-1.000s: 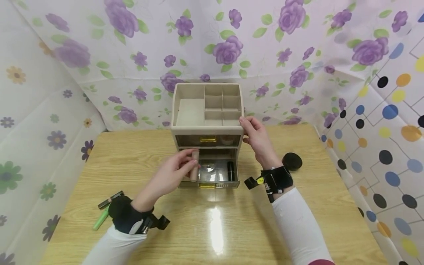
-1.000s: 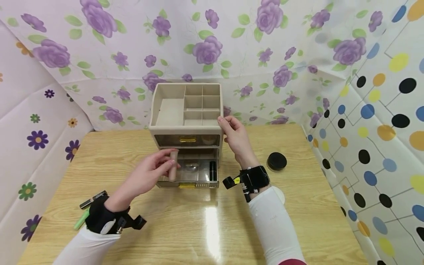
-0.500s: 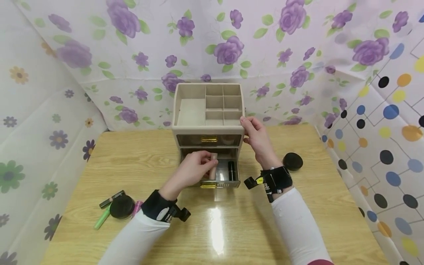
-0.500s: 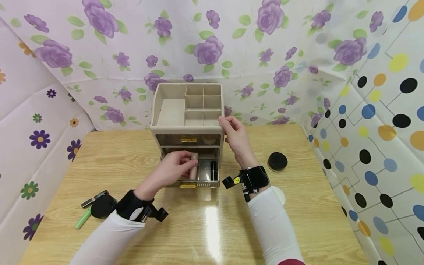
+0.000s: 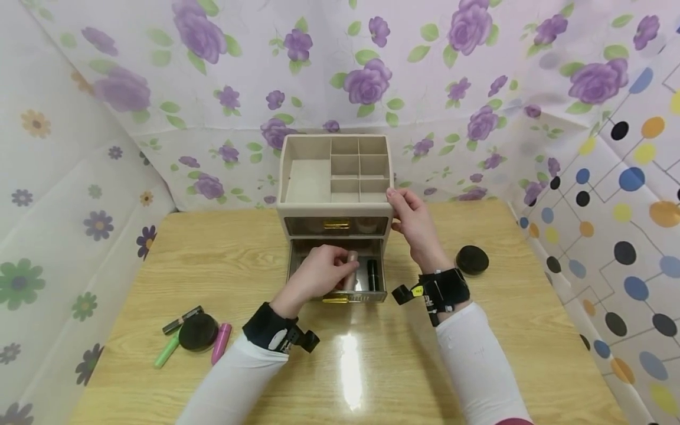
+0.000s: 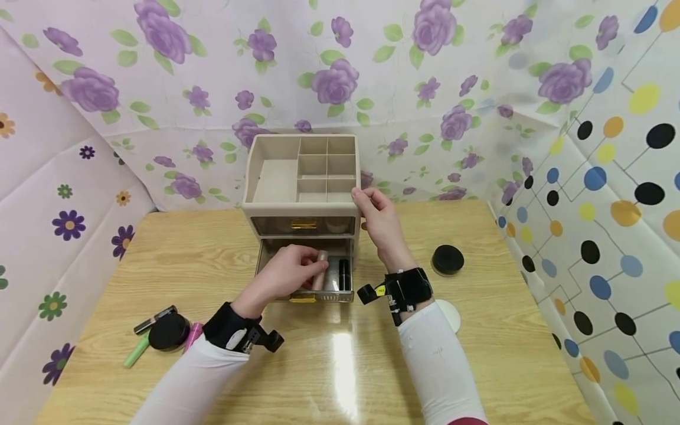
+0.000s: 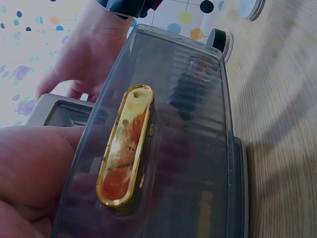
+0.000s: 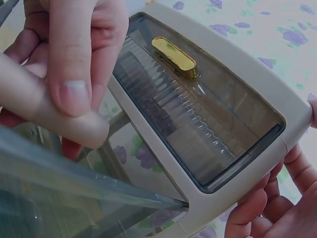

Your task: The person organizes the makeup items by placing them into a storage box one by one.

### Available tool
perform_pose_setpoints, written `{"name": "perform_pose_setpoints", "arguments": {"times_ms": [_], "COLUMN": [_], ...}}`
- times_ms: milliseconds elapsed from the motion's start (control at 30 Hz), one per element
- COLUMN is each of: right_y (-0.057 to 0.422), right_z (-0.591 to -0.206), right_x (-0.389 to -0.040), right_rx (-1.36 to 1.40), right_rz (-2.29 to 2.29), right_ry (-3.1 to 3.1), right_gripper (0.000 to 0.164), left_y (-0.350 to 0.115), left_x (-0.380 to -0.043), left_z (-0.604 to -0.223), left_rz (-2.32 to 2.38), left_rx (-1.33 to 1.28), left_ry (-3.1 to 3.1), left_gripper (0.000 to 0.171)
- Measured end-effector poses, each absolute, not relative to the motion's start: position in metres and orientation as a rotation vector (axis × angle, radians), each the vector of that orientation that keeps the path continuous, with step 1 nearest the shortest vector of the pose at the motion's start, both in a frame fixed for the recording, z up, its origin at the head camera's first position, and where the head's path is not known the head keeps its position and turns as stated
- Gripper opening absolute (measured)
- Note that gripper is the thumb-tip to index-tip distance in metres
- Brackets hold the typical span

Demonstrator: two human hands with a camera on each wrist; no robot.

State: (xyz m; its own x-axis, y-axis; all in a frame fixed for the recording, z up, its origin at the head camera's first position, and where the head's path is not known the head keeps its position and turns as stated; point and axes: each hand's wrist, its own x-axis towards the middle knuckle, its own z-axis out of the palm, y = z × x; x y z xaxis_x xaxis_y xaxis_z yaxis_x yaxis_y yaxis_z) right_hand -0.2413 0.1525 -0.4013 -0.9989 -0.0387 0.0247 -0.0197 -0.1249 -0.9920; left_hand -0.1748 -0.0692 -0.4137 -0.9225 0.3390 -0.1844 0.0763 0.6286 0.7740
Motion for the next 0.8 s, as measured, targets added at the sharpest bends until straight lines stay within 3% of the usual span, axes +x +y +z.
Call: {"name": "perform_pose_setpoints", "arguments": {"times_ms": [267,667,800], "right_y": [0.153,0.153,0.153], "right_z": [-0.404,-0.402,-0.402], "right_x": [-0.244,-0.242,-0.241], "right_rx": [-0.081,-0.078,-0.07], "right_rz": [-2.342,-2.331,-2.336], "right_ry": [2.079,2.087,2.079], "right_gripper": [0.024,0.026,0.024], "left_y": [-0.062,-0.05,-0.048], "left_x": [-0.176,-0.184,-0.184], "left_z": [-0.414,-0.421,-0.421], "left_rz": [1.168,0.992,0.95], "left_rx": [0.345,0.394,0.401], "left_ry": [2.549,2.607,2.602], "left_gripper": [0.047,0.029,0.033]}}
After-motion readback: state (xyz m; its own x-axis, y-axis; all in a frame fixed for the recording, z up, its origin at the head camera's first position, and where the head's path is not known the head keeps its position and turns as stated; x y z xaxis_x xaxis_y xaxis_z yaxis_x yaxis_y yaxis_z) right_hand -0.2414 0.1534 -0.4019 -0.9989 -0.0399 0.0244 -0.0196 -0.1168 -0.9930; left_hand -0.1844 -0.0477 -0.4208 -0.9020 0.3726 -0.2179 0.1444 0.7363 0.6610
